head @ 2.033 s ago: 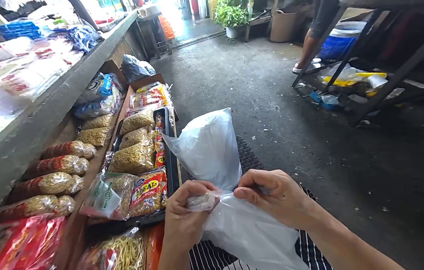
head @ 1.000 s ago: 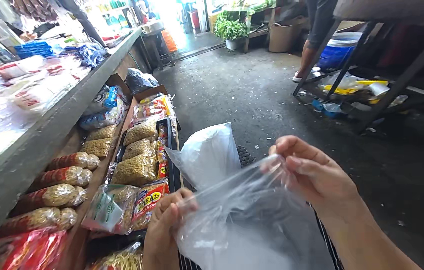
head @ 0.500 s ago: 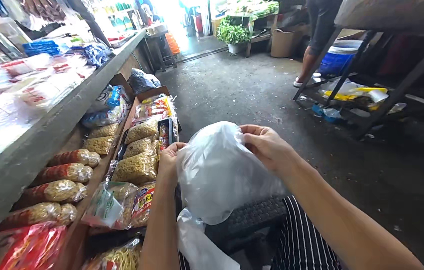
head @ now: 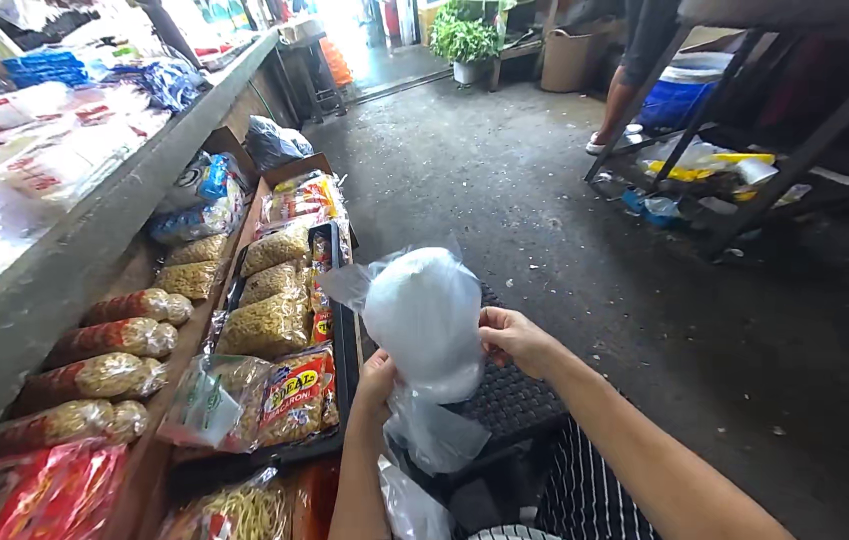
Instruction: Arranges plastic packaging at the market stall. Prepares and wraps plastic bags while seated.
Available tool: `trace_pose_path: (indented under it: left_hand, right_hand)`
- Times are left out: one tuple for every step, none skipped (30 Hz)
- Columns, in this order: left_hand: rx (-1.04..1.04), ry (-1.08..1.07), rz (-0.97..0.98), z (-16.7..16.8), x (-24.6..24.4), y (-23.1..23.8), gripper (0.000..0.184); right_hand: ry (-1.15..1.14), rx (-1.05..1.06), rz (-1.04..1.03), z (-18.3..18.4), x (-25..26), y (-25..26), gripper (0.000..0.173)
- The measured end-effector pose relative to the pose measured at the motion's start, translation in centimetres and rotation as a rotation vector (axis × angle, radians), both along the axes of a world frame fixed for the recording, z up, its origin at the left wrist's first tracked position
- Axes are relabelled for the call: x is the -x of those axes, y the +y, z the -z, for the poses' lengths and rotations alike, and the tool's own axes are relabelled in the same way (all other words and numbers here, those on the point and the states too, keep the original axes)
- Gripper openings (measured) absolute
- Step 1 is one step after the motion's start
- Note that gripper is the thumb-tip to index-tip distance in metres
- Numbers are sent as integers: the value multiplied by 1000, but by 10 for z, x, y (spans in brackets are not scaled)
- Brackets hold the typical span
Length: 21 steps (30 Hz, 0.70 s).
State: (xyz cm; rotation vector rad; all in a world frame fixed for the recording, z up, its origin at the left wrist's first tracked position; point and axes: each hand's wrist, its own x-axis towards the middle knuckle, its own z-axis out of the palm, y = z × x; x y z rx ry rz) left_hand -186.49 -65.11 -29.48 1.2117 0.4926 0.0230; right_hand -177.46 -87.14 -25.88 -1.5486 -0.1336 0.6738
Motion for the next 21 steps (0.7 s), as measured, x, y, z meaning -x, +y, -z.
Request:
trace_pose_path:
  left_hand:
    - [69, -35, -26, 6, 3, -1, 17]
    - [119, -57, -41, 9, 6, -1, 19]
    - [151, -73, -45, 10, 10, -1, 21]
    - [165, -80, -31, 9, 15, 1, 24]
    - [174, -82, -6, 8, 20, 4, 27]
    - [194, -88, 26, 8, 27, 8, 27]
    - [220, -98, 71, 11, 33, 12, 22]
    - [248, -116, 123, 14, 38, 16, 14]
    - [251, -119, 158, 13, 41, 17, 13]
    - [224, -98, 175, 9, 43, 14, 12]
    - [174, -59, 173, 3, 43, 8, 12]
    - [142, -20, 165, -3, 43, 3, 15]
    - [147, 0, 146, -7, 43, 0, 19]
    - [194, -15, 135, -5, 44, -1, 21]
    - [265, -52, 129, 0, 45, -1, 20]
    - [334, -96, 125, 7, 47, 1, 17]
    - [388, -136, 133, 15, 49, 3, 11]
    - [413, -167, 150, 22, 51, 5, 9]
    - [410, -189, 163, 26, 52, 5, 8]
    - [381, -197, 160, 26, 53, 5, 4]
    - [321, -188, 147, 22, 52, 3, 11]
  right_hand:
    - [3, -39, 12, 1, 2, 1, 11]
    - [9, -86, 27, 3, 5, 1, 12]
    - [22, -149, 42, 4, 7, 0, 14]
    - [46, -233, 51, 6, 8, -3, 16]
    - [68, -316, 53, 7, 10, -8, 21]
    - [77, -369, 46, 8, 13, -12, 28]
    - [71, -389, 41, 8, 16, -16, 38]
    - [45, -375, 35, 7, 19, -18, 45]
    - [0, -332, 27, 5, 22, -18, 50]
    - [-66, -256, 18, 3, 25, -16, 52]
    - [-138, -155, 9, -1, 28, -13, 52]
    - [-191, -54, 3, -5, 31, -9, 50]
    - [-207, 18, 8, -7, 33, -4, 46]
    - [-189, 42, 30, -8, 35, 0, 43]
    - [-150, 14, 65, -7, 37, 3, 40]
    - [-94, -51, 96, -4, 37, 4, 38]
    - [-23, -138, 120, 0, 37, 3, 36]
    - [45, -227, 125, 5, 38, 0, 34]
    - [87, -299, 119, 9, 38, -3, 34]
    - [88, -337, 110, 14, 40, -5, 36]
    - [42, -317, 105, 17, 41, -5, 38]
